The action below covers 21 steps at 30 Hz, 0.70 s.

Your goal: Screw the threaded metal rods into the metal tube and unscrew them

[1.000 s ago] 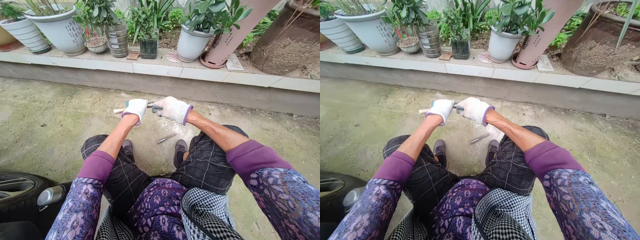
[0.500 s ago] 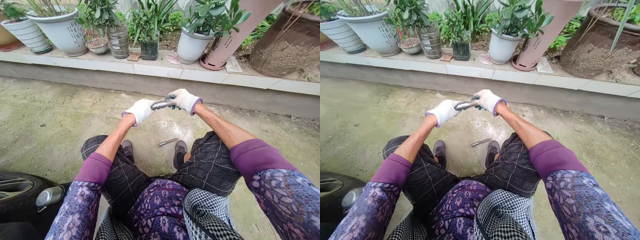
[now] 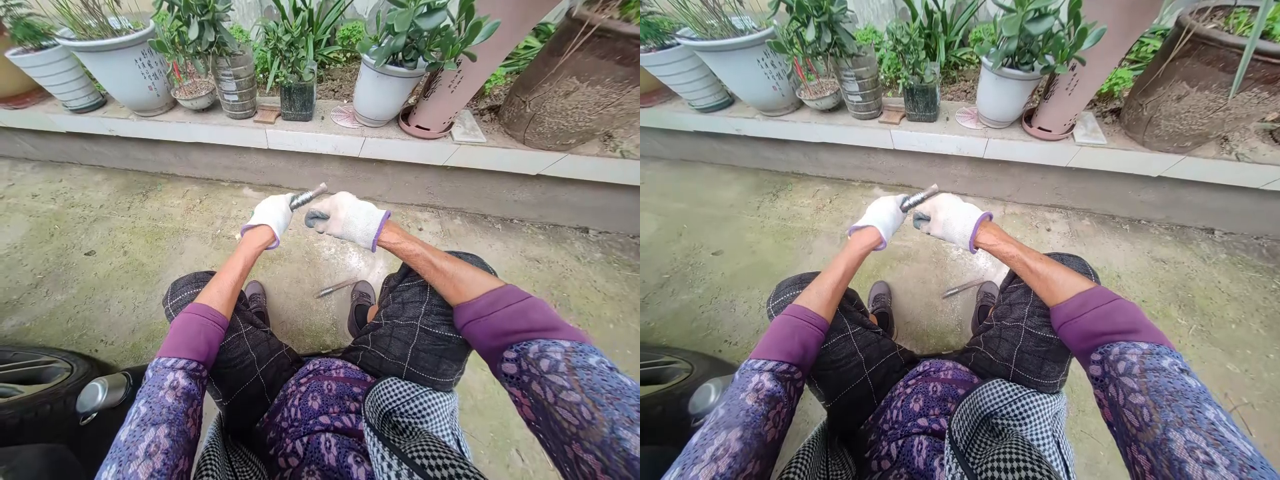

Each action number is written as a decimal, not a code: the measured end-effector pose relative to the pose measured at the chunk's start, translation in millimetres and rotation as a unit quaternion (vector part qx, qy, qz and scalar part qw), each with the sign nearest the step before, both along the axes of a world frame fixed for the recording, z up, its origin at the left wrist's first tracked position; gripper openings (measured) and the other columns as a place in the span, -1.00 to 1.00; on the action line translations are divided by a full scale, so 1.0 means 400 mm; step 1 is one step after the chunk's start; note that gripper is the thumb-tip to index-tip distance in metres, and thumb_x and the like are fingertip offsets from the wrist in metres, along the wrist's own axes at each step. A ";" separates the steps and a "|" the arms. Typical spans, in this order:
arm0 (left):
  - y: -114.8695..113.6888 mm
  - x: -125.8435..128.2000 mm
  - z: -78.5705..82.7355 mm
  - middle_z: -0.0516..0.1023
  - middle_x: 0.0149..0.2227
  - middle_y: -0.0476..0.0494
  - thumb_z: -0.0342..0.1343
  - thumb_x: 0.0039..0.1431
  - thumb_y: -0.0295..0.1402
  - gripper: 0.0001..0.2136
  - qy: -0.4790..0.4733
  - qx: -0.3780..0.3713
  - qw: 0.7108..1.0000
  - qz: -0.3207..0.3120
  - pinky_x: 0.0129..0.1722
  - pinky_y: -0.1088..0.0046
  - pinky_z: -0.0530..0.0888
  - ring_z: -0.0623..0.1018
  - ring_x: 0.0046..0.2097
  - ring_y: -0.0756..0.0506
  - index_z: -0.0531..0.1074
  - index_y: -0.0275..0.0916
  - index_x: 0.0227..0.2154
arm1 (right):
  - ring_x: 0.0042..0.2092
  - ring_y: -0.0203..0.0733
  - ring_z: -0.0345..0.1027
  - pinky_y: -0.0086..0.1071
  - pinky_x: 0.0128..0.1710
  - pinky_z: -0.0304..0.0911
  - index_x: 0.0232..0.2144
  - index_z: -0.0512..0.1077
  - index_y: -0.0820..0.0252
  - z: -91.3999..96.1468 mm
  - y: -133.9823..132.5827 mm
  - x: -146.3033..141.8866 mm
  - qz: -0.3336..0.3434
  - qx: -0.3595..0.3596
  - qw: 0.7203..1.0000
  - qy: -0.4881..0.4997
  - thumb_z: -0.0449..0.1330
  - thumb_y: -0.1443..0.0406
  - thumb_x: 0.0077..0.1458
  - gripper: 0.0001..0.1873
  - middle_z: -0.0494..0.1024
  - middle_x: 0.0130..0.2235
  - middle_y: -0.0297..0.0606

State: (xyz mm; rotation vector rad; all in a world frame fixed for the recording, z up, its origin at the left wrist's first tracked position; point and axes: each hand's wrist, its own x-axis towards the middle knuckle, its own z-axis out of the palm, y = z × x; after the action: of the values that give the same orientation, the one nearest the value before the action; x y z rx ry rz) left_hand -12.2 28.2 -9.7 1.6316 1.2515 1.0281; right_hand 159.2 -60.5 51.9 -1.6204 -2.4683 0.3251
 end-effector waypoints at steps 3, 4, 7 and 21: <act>0.002 -0.007 -0.018 0.41 -0.59 -0.14 0.32 -0.08 -0.41 -0.77 0.185 0.028 0.982 -0.035 0.06 0.20 0.28 0.52 -0.07 -0.31 0.34 -0.16 -0.64 | -0.39 -0.24 0.35 -0.35 -0.40 0.15 -0.26 0.60 0.13 0.022 0.025 0.037 -0.039 0.019 0.999 0.009 0.15 0.27 0.12 -0.78 0.58 -0.39 -0.32; -0.001 -0.005 -0.022 0.40 -0.60 -0.14 0.32 -0.09 -0.43 -0.77 0.198 0.024 0.979 -0.042 0.06 0.20 0.28 0.52 -0.06 -0.31 0.35 -0.17 -0.65 | -0.39 -0.25 0.35 -0.35 -0.40 0.15 -0.27 0.59 0.15 0.027 0.036 0.053 -0.049 0.033 0.998 0.013 0.16 0.28 0.10 -0.78 0.58 -0.39 -0.31; -0.015 0.004 -0.025 0.32 -0.67 -0.08 0.30 -0.10 -0.48 -0.79 0.211 0.016 0.975 -0.064 0.04 0.23 0.31 0.54 -0.13 -0.29 0.38 -0.17 -0.66 | -0.42 -0.27 0.32 -0.35 -0.42 0.16 -0.30 0.58 0.21 0.033 0.065 0.100 -0.091 0.053 0.994 0.032 0.16 0.32 0.08 -0.80 0.56 -0.41 -0.28; -0.021 0.007 0.029 0.42 -0.66 -0.03 0.25 -0.08 -0.56 -0.87 -0.060 -0.036 0.997 -0.013 -0.22 0.28 0.44 0.49 -0.45 -0.13 0.54 -0.17 -0.51 | -0.42 -0.27 0.46 -0.42 -0.43 0.28 -0.21 0.63 0.12 -0.054 -0.003 0.031 -0.046 -0.096 0.985 0.134 0.17 0.33 0.07 -0.73 0.63 -0.38 -0.31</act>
State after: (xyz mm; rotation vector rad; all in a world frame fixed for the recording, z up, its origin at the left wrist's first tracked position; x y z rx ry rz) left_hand -9.4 19.6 2.0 1.5050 1.1726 1.0379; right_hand 171.8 -61.7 30.2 -1.6319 -2.2115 0.7361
